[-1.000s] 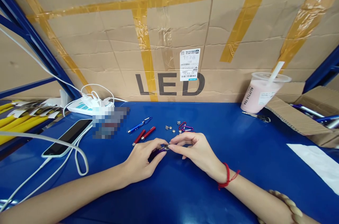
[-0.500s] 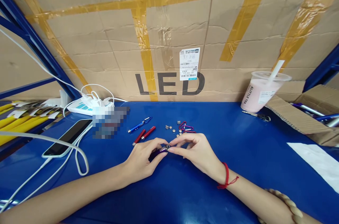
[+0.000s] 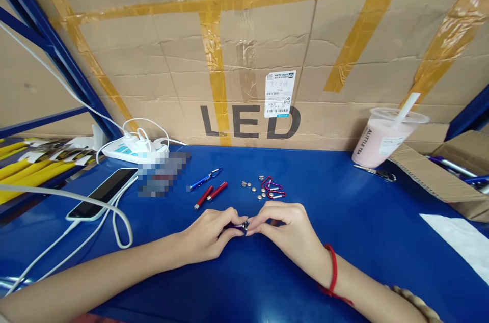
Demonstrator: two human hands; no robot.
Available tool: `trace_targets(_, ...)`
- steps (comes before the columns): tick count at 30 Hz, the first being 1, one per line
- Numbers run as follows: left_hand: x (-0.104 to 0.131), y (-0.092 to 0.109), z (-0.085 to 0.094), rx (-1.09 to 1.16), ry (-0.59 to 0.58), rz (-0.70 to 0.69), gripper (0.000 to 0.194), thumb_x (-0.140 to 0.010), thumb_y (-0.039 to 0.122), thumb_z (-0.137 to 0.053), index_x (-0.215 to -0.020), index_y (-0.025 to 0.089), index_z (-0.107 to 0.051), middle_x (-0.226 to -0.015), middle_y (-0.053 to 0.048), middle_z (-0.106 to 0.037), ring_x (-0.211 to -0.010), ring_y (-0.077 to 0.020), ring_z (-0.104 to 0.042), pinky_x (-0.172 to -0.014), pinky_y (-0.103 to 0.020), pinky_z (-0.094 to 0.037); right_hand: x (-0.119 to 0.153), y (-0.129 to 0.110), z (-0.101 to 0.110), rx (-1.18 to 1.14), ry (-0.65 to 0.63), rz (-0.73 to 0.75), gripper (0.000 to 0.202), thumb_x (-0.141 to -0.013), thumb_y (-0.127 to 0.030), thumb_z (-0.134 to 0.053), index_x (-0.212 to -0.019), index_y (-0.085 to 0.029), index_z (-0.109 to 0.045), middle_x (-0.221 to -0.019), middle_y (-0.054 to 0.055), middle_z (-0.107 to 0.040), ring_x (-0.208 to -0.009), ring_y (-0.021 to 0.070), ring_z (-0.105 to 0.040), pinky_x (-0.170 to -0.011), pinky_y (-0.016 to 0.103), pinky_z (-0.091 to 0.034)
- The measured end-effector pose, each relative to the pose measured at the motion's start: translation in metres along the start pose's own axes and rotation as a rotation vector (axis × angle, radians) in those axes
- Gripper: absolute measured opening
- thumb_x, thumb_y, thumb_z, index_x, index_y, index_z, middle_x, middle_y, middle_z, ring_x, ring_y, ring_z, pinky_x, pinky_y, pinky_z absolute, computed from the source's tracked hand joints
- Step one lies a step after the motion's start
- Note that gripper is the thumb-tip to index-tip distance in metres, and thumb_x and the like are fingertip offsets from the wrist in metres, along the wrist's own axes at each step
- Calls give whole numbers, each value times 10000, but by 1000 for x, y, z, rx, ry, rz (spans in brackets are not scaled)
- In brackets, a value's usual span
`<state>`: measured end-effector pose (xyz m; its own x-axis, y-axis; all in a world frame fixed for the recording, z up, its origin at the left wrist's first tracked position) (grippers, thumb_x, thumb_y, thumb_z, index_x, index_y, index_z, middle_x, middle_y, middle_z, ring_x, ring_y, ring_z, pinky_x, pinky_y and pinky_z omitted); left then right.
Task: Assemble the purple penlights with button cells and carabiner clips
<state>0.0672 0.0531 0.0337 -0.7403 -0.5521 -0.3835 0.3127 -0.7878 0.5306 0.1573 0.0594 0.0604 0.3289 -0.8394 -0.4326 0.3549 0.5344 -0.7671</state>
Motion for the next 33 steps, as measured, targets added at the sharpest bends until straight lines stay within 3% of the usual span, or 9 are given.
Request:
trace_targets(6, 1, 2, -2, 0, -40, -8, 71, -917, 198, -381, -851, 196, -406, -907, -37, -664, -874, -170, -656, -712, -221, -498, 4, -20, 0, 96, 20, 62, 211, -809, -317, -591, -642, -257, -706, -616, 13, -663, -579, 157, -623, -547, 244, -498)
trace_targets(12, 1, 6, 2, -88, 12, -38, 101, -920, 214, -380, -828, 189, -414, -840, -30, -667, -771, -168, -668, -583, -207, -458, 3, -12, -1, 134, 45, 24, 131, -752, -240, -632, -630, -247, -678, -643, 2, -664, -572, 149, -617, -551, 226, -499)
trace_targets(17, 1, 9, 5, -147, 51, -72, 130, -924, 223, -378, -819, 179, -442, -784, -17, -661, -646, -144, -648, -520, -207, -413, 2, 1, -5, 82, 12, -97, 58, -725, -209, -644, -669, -222, -649, -599, -10, -649, -520, 134, -611, -485, 205, -475)
trace_targets(26, 1, 8, 5, -114, 56, -76, 107, -924, 220, -391, -902, 169, -482, -858, -44, -664, -794, -170, -661, -620, -209, -469, 3, 19, -8, -46, -22, -257, 194, -710, -308, -651, -602, -193, -537, -557, -13, -623, -376, 118, -563, -393, 199, -431)
trace_targets(33, -1, 7, 3, -134, 40, -74, 120, -926, 215, -380, -852, 166, -461, -799, -38, -658, -712, -166, -658, -568, -208, -453, 1, 20, -7, -22, -33, -247, 384, -699, -487, -667, -555, -177, -491, -393, -26, -529, -349, 123, -542, -398, 195, -409)
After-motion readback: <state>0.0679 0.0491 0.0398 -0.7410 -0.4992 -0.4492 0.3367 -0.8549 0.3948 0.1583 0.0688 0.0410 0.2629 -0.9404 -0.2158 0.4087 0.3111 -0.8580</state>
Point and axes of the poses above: each hand's wrist, its own x-axis away from the middle knuckle, its own z-axis out of the back of the hand, y = z × x, the point moved 10 cm from there along -x, towards the middle knuckle
